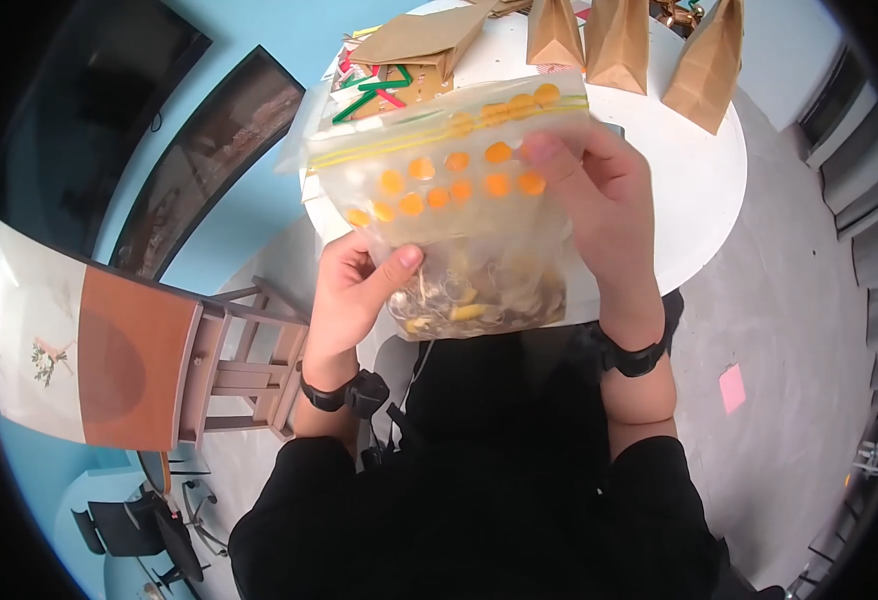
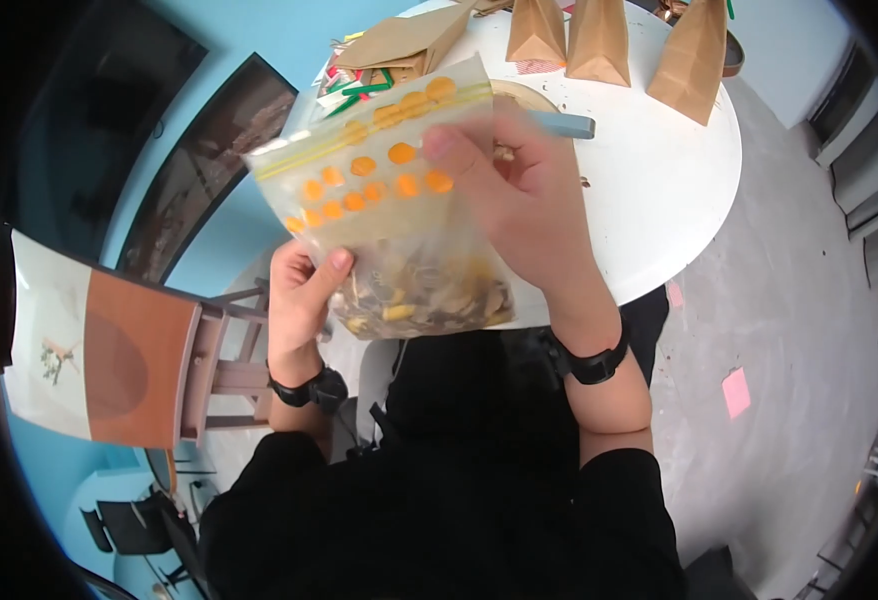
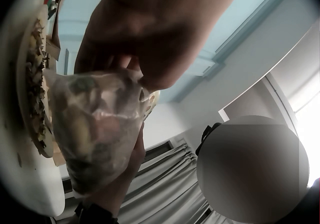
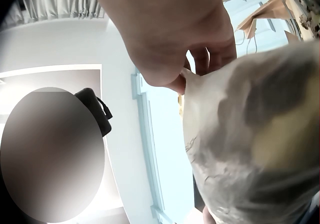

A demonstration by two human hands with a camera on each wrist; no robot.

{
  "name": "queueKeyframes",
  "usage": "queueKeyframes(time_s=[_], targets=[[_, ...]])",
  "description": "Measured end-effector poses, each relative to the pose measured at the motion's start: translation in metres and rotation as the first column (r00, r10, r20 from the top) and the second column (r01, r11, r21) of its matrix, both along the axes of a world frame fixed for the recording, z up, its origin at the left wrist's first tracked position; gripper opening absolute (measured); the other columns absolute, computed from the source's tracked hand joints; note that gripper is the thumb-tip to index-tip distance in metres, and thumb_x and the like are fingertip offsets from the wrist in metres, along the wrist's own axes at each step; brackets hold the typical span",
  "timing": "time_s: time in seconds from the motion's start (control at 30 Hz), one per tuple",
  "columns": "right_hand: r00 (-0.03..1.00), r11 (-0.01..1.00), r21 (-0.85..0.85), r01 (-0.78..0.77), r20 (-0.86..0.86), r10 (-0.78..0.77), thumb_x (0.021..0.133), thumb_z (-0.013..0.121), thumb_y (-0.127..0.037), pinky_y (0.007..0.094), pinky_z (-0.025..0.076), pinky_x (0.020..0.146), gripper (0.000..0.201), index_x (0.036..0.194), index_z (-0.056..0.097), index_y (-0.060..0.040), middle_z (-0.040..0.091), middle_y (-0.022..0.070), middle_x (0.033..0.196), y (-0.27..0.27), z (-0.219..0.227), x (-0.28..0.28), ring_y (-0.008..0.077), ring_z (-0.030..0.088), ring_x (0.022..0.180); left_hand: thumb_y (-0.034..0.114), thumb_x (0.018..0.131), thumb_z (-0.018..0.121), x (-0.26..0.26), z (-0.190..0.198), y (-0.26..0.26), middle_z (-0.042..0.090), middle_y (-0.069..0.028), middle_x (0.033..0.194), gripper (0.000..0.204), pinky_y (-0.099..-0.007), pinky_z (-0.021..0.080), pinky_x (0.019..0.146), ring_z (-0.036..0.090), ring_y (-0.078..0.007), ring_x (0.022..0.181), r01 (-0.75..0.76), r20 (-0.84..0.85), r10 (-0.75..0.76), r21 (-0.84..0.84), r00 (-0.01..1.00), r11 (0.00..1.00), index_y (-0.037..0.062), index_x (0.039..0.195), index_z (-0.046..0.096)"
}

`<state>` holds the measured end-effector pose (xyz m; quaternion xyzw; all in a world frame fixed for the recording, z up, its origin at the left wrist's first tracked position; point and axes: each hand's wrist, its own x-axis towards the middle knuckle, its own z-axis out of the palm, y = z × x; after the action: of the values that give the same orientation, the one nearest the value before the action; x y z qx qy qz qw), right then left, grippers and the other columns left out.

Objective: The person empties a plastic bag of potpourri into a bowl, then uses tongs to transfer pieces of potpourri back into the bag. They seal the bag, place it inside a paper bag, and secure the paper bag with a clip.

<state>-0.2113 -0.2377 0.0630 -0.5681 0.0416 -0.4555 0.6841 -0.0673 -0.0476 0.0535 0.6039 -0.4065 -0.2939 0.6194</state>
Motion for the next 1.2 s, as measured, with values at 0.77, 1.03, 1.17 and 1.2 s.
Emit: queueKeyframes(time_s=[0.77, 1.03, 1.17, 1.2], targets=[[0.909, 0.937, -0.001, 0.35, -0.244, -0.339, 0.097, 0.063, -0.018, 0.0174, 0.038, 0.062, 0.021, 0.098, 0.069, 0.0015, 0.062, -0.0039, 0.076, 0.008, -0.024, -0.081, 0.001, 0.049, 0.069, 0.003, 0.092, 0.064, -0.029, -0.031, -0.033, 0.069, -0.006, 0.091, 0.017, -0.0248, 0.049, 0.076, 0.062, -0.0115, 0.084, -0.002, 0.053, 0.018, -0.286, 0.998, 0.958, -0.0049, 0.107, 0.067], [0.902, 0.936, 0.005, 0.352, -0.268, -0.338, 0.098, 0.061, -0.025, 0.0194, 0.036, 0.064, 0.027, 0.098, 0.069, 0.0007, 0.062, -0.0038, 0.076, 0.002, -0.031, -0.09, 0.0027, 0.048, 0.069, 0.014, 0.096, 0.061, -0.029, -0.019, -0.039, 0.069, -0.0062, 0.081, 0.022, -0.0234, 0.048, 0.068, 0.062, -0.0102, 0.074, 0.016, 0.204, 0.032, -0.229, 0.978, 0.973, -0.0061, 0.098, 0.069], [0.89, 0.928, -0.024, 0.371, -0.275, -0.363, 0.098, 0.061, -0.026, 0.0201, 0.037, 0.065, 0.029, 0.096, 0.07, 0.0011, 0.063, -0.0029, 0.077, 0.0, -0.029, -0.092, 0.0032, 0.048, 0.07, 0.017, 0.097, 0.061, -0.029, -0.015, -0.043, 0.068, -0.005, 0.077, 0.024, -0.023, 0.048, 0.065, 0.061, -0.0091, 0.069, 0.006, 0.206, 0.036, -0.196, 0.978, 0.981, -0.0055, 0.096, 0.069], [0.885, 0.926, -0.037, 0.376, -0.28, -0.371, 0.098, 0.062, -0.027, 0.0203, 0.037, 0.065, 0.029, 0.095, 0.071, 0.0012, 0.064, -0.0026, 0.077, -0.001, -0.029, -0.092, 0.0033, 0.048, 0.07, 0.017, 0.097, 0.061, -0.029, -0.013, -0.044, 0.068, -0.0048, 0.076, 0.024, -0.023, 0.048, 0.065, 0.061, -0.0089, 0.068, 0.004, 0.202, 0.035, -0.191, 0.979, 0.982, -0.0054, 0.096, 0.07]])
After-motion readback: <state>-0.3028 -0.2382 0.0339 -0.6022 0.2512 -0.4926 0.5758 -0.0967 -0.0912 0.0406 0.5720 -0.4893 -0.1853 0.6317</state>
